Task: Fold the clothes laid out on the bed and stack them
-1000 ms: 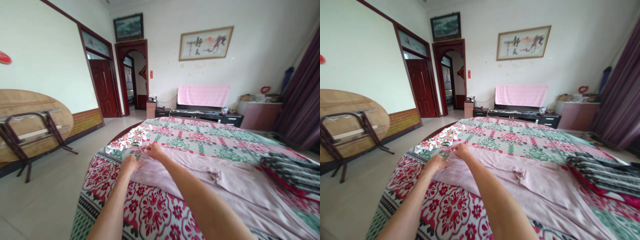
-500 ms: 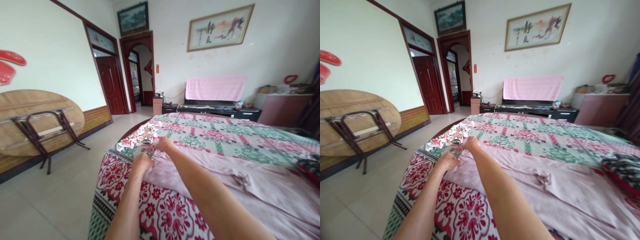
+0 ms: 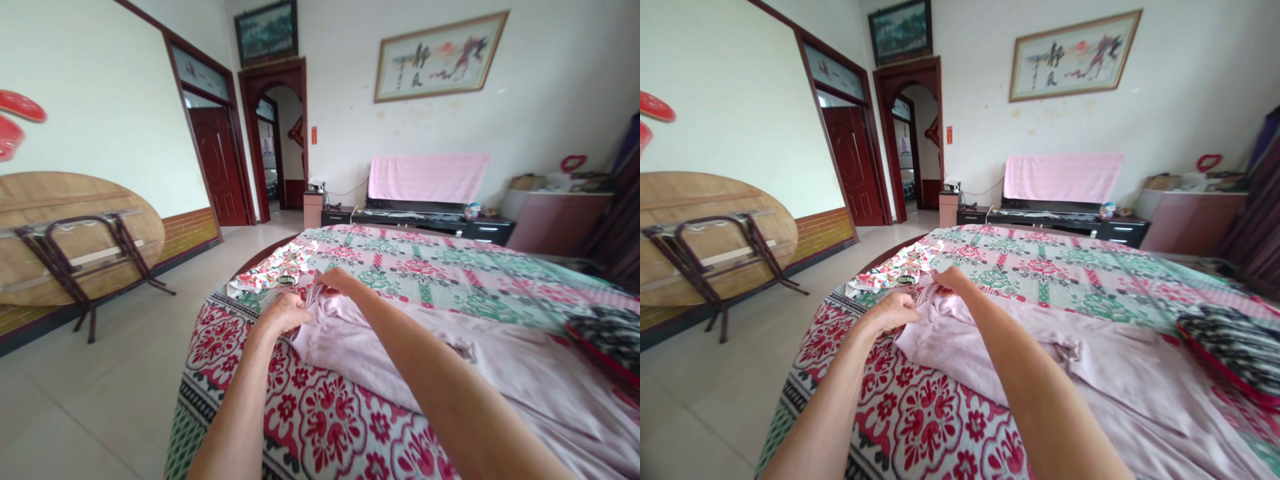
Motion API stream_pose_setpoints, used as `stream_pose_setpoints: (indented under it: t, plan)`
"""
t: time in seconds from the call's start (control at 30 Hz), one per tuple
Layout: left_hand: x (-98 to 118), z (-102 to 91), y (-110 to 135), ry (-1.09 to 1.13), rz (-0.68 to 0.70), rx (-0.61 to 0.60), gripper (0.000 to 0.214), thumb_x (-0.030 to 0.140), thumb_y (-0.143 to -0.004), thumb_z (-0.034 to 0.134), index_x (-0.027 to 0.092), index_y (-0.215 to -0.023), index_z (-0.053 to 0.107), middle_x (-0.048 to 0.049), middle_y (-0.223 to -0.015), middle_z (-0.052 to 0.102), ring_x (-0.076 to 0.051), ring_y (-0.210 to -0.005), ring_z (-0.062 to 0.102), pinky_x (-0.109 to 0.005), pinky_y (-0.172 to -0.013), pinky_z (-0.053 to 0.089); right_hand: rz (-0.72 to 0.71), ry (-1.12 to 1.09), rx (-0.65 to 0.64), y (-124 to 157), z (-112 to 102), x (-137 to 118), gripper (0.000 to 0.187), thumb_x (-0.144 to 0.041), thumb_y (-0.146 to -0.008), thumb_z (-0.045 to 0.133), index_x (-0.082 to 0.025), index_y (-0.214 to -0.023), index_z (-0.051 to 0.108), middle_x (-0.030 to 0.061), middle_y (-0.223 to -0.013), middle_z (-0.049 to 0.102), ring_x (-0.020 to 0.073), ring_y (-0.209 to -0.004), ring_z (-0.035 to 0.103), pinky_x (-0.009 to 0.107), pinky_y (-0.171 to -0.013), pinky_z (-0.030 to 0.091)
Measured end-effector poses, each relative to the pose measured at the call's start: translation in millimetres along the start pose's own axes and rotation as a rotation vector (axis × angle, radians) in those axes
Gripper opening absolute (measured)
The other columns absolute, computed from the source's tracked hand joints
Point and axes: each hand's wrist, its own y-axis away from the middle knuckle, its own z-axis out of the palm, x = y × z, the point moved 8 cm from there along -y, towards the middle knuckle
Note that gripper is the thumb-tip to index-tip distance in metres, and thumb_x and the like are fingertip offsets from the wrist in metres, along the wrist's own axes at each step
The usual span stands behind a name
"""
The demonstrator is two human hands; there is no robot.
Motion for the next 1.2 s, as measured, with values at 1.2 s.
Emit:
stream_pose_setpoints:
  t: [1.2]
  plan:
    - [131,130.7,56,-0.273,0.465,-0.052,0.023,0.033,-0.08,0.053,0.019,-0.085,0.071,-0.0077,-0.082,0.073,-0.018,-0.08,0.066,-0.025,-0.068,0.043,0.093,0.236,0.334,97,-135,127,0.053,-0.009,-0.069,0.052,-0.01,-0.122,0.056,0.0065,-0.075,0.069,0.011,-0.047,0.057,0.019,-0.044,0.042]
